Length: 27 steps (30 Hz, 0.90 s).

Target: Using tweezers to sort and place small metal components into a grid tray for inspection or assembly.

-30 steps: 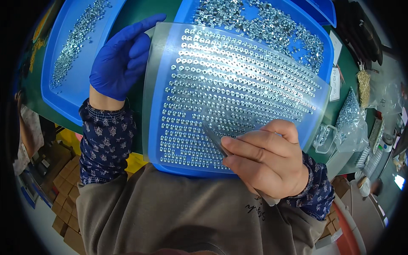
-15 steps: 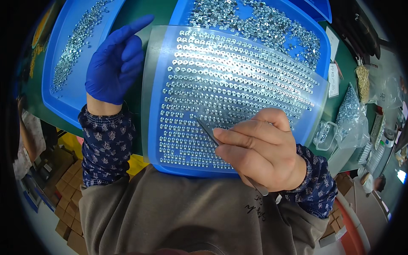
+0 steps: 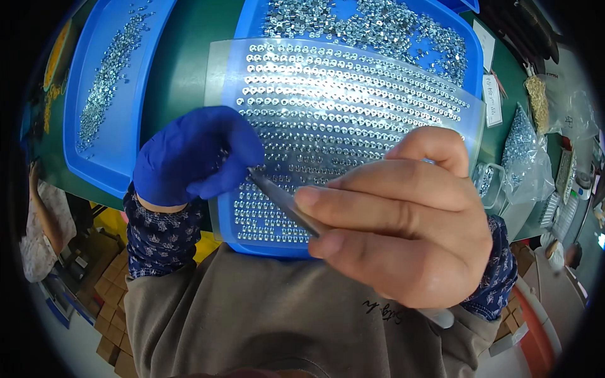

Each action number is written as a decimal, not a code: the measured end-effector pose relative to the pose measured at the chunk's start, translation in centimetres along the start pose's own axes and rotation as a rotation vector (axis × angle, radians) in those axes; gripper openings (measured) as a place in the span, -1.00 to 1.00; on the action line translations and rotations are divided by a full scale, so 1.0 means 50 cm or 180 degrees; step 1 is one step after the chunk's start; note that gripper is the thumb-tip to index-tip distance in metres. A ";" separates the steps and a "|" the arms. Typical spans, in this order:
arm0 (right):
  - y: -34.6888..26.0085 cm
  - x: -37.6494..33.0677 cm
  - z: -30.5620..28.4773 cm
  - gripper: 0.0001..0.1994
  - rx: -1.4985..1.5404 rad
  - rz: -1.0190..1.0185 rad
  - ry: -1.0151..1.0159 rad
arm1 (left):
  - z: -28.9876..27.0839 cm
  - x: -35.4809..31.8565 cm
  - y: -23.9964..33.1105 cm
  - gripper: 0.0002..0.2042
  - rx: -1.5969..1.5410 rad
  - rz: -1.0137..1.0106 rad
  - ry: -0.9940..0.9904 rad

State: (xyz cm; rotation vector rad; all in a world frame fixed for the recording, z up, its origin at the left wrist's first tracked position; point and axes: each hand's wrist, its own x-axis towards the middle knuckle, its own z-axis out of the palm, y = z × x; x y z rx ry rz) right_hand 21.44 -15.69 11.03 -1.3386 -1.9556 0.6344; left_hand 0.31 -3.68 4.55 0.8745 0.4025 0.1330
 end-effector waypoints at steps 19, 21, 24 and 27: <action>0.025 -0.037 -0.043 -0.73 0.0138 0.0154 0.0723 | -0.003 0.023 0.017 -0.24 -0.2111 0.0802 0.0343; 0.015 -0.013 -0.045 -0.73 0.0113 0.0036 0.0507 | 0.003 0.020 0.012 -0.22 -0.2054 0.0736 0.0230; 0.005 0.015 -0.041 -0.73 0.0112 -0.0146 0.0191 | 0.020 0.013 0.013 -0.17 -0.1827 0.0562 0.0078; -0.005 0.005 -0.049 -0.73 -0.0021 -0.0278 0.0029 | 0.018 0.009 0.012 -0.20 -0.1858 0.0554 -0.0123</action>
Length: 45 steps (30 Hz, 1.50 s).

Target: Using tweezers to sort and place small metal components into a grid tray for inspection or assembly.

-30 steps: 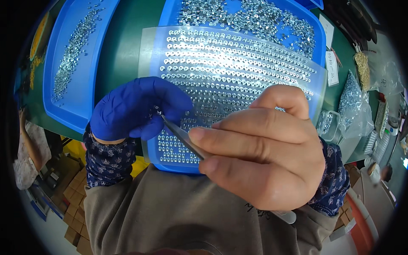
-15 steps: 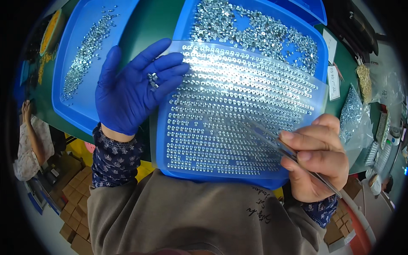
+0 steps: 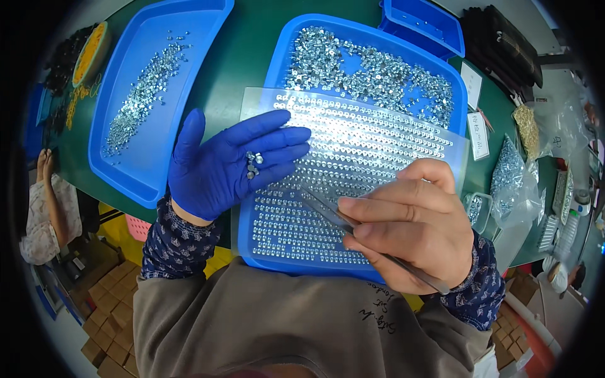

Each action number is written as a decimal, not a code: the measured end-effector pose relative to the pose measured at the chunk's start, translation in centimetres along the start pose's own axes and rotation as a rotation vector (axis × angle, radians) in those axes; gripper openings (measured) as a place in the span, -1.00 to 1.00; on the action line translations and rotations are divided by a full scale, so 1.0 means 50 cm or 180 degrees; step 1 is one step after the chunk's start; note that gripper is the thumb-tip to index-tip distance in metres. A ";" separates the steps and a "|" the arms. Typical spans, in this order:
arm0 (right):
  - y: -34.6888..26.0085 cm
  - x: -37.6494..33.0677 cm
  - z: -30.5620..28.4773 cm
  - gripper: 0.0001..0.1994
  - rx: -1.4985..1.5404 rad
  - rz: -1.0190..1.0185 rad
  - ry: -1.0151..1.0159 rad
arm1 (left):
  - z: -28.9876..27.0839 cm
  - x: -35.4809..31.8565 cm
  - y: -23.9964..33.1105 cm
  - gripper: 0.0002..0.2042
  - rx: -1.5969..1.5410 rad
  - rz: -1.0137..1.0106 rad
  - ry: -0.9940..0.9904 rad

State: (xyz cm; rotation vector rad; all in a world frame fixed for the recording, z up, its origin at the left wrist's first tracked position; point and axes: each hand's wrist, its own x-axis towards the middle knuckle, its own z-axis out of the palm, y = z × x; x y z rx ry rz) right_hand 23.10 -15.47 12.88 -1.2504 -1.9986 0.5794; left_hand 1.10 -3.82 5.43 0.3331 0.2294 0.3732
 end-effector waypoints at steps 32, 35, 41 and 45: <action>-0.042 -0.412 0.001 -0.69 0.0373 0.0428 0.1518 | 0.203 0.016 -0.347 -0.35 -0.0539 -0.0980 0.0379; -0.040 -0.437 -0.006 -0.70 0.0420 0.0503 0.1655 | 0.200 0.029 -0.359 -0.36 -0.0564 -0.1053 0.0415; -0.036 -0.457 -0.016 -0.71 0.0479 0.0551 0.1601 | 0.198 0.049 -0.370 -0.36 -0.0555 -0.1186 0.0539; -0.026 -0.461 -0.017 -0.70 0.0525 0.0590 0.1454 | 0.192 0.057 -0.374 -0.43 -0.0514 -0.1247 0.0453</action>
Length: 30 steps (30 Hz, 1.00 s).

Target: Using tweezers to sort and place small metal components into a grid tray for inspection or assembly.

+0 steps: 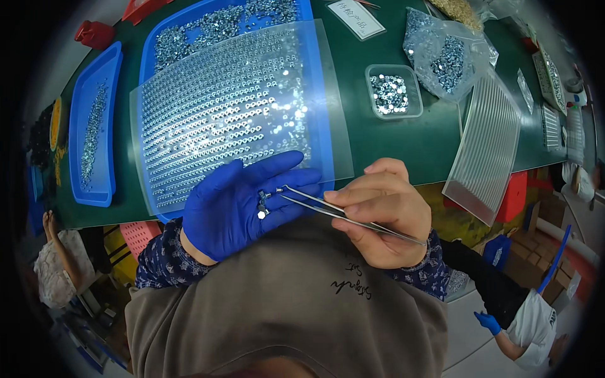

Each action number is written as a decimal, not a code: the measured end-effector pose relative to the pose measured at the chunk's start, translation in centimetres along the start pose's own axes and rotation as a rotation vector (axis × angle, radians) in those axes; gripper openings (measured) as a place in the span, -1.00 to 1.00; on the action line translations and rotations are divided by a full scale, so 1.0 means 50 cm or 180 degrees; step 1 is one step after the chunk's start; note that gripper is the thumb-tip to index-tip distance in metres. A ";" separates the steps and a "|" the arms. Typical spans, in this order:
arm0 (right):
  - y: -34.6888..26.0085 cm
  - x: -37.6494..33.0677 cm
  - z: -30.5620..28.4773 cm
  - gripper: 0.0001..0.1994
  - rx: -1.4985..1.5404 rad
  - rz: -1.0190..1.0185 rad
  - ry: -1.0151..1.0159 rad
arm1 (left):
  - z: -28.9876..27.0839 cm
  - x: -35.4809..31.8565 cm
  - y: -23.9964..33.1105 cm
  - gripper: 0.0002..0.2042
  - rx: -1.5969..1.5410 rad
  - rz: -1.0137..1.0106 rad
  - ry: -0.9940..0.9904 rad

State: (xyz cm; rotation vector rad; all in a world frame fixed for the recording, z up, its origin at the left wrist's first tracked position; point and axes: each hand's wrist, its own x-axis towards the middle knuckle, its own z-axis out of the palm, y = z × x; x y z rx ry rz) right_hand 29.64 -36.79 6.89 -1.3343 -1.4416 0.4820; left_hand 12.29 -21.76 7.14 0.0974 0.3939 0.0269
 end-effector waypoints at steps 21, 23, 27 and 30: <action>0.004 0.010 0.009 -0.69 0.0287 -0.0076 0.0131 | -0.014 0.002 0.008 -0.48 -0.0236 -0.0134 0.0006; 0.001 0.017 0.007 -0.71 0.0216 -0.0082 0.0034 | -0.015 0.000 0.010 -0.48 -0.0219 -0.0142 -0.0002; 0.002 0.020 0.013 -0.73 0.0146 -0.0085 -0.0083 | -0.020 -0.002 0.009 -0.48 -0.0137 -0.0070 0.0067; 0.003 0.021 0.019 -0.72 0.0160 -0.0042 -0.0021 | -0.014 0.000 0.007 -0.47 -0.0120 0.0025 0.0165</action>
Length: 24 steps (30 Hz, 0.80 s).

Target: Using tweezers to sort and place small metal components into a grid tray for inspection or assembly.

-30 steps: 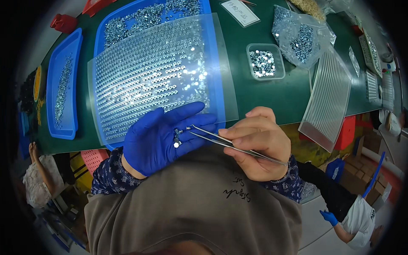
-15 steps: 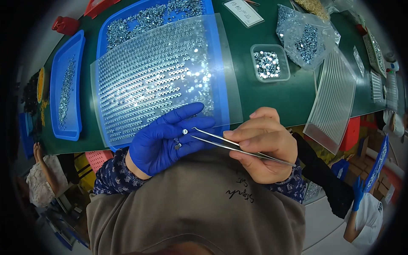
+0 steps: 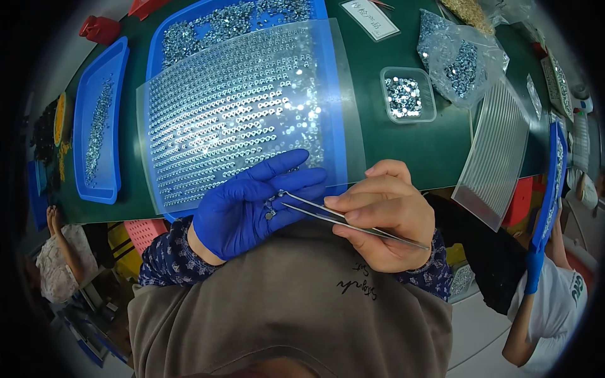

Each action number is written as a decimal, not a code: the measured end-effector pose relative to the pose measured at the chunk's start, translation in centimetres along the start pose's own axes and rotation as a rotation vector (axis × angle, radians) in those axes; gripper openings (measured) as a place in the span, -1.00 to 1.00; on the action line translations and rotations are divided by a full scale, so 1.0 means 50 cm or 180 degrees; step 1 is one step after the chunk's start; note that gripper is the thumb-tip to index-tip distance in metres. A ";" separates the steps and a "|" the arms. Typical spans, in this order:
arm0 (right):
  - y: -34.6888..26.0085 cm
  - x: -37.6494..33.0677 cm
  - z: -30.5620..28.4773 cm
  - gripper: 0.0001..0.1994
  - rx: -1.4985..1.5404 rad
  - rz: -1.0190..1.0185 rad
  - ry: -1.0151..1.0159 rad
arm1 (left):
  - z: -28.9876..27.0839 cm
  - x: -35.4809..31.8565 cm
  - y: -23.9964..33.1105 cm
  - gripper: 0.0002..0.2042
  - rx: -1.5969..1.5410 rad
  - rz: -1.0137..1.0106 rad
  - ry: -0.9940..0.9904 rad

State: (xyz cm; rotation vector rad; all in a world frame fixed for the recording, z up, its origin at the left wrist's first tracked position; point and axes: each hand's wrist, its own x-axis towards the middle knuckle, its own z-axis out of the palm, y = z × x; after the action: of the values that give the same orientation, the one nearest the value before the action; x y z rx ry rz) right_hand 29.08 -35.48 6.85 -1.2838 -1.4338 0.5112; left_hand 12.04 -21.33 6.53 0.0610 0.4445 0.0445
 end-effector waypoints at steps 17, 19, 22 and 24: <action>0.001 -0.011 0.001 -0.74 -0.0263 -0.0010 0.0108 | 0.005 0.002 -0.011 -0.53 0.0249 0.0021 0.0165; 0.005 -0.014 -0.002 -0.75 -0.0239 -0.0047 0.0216 | 0.000 0.005 -0.011 -0.53 0.0169 -0.0006 0.0124; 0.013 -0.019 -0.032 -0.78 -0.0580 -0.0260 0.1190 | 0.001 0.008 -0.012 -0.52 -0.0106 -0.0084 0.0013; 0.033 -0.020 -0.064 -0.81 -0.1021 -0.0200 0.1693 | 0.007 0.008 -0.013 -0.49 -0.0245 -0.0093 0.0001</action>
State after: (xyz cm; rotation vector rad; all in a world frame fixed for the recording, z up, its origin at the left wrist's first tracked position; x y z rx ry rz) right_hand 32.46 -36.90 6.04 -1.4817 -1.1220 -0.1127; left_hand 12.59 -21.98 6.64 -0.0212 0.4435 0.0329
